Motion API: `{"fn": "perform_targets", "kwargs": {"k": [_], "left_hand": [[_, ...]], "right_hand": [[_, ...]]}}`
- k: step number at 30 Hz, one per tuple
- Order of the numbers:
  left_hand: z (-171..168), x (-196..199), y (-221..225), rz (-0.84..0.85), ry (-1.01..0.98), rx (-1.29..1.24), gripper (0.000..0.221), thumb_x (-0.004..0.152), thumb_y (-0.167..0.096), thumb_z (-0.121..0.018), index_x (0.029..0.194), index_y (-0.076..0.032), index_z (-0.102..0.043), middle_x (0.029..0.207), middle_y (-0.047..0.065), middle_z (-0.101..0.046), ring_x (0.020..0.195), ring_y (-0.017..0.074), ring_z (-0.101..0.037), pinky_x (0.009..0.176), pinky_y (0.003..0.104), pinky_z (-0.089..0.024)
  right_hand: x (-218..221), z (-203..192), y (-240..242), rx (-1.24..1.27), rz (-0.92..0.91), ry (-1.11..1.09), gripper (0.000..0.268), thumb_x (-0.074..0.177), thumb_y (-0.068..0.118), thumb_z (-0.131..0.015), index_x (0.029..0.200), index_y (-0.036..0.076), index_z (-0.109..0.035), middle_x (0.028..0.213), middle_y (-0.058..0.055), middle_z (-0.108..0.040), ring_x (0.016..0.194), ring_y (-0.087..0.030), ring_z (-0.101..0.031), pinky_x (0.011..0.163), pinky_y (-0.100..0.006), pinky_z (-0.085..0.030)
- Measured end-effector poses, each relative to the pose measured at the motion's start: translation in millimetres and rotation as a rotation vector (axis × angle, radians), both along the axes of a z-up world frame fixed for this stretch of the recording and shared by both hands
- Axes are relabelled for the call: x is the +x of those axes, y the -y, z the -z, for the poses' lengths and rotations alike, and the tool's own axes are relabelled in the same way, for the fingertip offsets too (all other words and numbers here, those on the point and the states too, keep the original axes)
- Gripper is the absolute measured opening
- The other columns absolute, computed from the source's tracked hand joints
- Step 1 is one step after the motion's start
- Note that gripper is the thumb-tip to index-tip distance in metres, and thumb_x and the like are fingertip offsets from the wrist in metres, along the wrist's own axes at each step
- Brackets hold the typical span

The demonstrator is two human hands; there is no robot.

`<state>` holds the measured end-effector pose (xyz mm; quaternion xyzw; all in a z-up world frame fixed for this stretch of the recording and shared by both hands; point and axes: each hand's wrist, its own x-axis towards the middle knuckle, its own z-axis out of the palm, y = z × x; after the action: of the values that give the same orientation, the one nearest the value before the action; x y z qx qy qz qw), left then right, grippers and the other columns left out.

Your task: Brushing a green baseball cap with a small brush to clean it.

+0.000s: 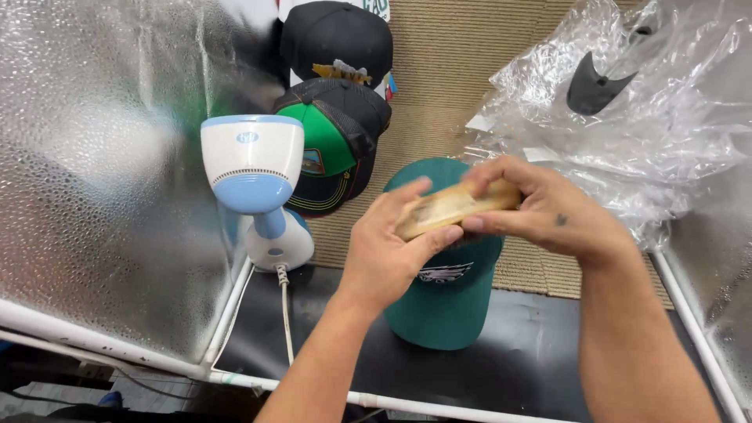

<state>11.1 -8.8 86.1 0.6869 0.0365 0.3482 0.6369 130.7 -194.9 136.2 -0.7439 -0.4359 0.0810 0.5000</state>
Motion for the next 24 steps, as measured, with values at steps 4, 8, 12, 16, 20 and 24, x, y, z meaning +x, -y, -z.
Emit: {"fn": "perform_targets", "kwargs": {"k": [4,8,12,16,20,24], "left_hand": [[34.0,-0.4,20.9,-0.309,0.169,0.339,0.061,0.09,-0.038,-0.074,0.135,-0.004,-0.051,0.127,0.015,-0.054,0.112,0.0279,-0.057,0.1,0.038,-0.05],[79.7,17.8,44.6,-0.444,0.135,0.558,0.067,0.092,-0.051,-0.068,0.137,-0.006,-0.045,0.155,0.03,-0.035,0.147,0.0495,-0.037,0.119,0.061,-0.034],[100.6,38.3,44.8,-0.5,0.253,0.531,0.069,0.084,-0.047,-0.083,0.131,-0.009,-0.051,0.157,0.027,-0.035,0.146,0.0501,-0.032,0.116,0.062,-0.027],[99.4,41.2,43.1,-0.519,0.272,0.546,0.068,0.084,-0.049,-0.081,0.129,-0.009,-0.049,0.156,0.027,-0.034,0.147,0.0511,-0.03,0.116,0.066,-0.025],[107.8,35.8,47.9,-0.479,0.254,0.536,0.068,0.084,-0.05,-0.081,0.129,-0.009,-0.049,0.156,0.027,-0.033,0.147,0.0526,-0.028,0.115,0.067,-0.027],[109.8,39.2,41.7,-0.493,0.232,0.541,0.075,0.077,-0.051,-0.086,0.129,-0.011,-0.051,0.151,0.026,-0.035,0.144,0.0508,-0.033,0.114,0.064,-0.032]], "right_hand": [[16.9,-0.9,-1.1,-0.076,0.329,0.023,0.031,0.085,0.021,-0.084,0.081,0.013,-0.054,0.092,0.001,-0.064,0.08,-0.011,-0.058,0.063,-0.025,-0.045],[14.5,7.8,-17.1,-0.002,0.179,0.261,0.024,0.096,0.025,-0.071,0.119,0.018,-0.068,0.098,-0.004,-0.06,0.088,-0.014,-0.056,0.075,-0.028,-0.045],[59.3,28.8,-38.2,-0.203,0.3,0.322,0.039,0.099,0.045,-0.064,0.127,0.019,-0.075,0.112,-0.021,-0.071,0.111,-0.042,-0.064,0.098,-0.052,-0.049],[118.1,41.8,-34.6,-0.299,0.444,0.034,0.035,0.101,0.055,-0.058,0.124,0.034,-0.074,0.117,-0.005,-0.074,0.118,-0.027,-0.065,0.101,-0.044,-0.05],[84.5,18.0,-39.2,-0.526,0.472,0.369,0.047,0.102,0.058,-0.055,0.118,0.021,-0.079,0.107,-0.02,-0.075,0.106,-0.044,-0.067,0.089,-0.052,-0.052],[2.0,-8.9,-64.7,-0.179,-0.002,0.499,0.023,0.092,0.036,-0.07,0.11,0.028,-0.082,0.099,-0.015,-0.074,0.093,-0.042,-0.07,0.08,-0.049,-0.056]]}}
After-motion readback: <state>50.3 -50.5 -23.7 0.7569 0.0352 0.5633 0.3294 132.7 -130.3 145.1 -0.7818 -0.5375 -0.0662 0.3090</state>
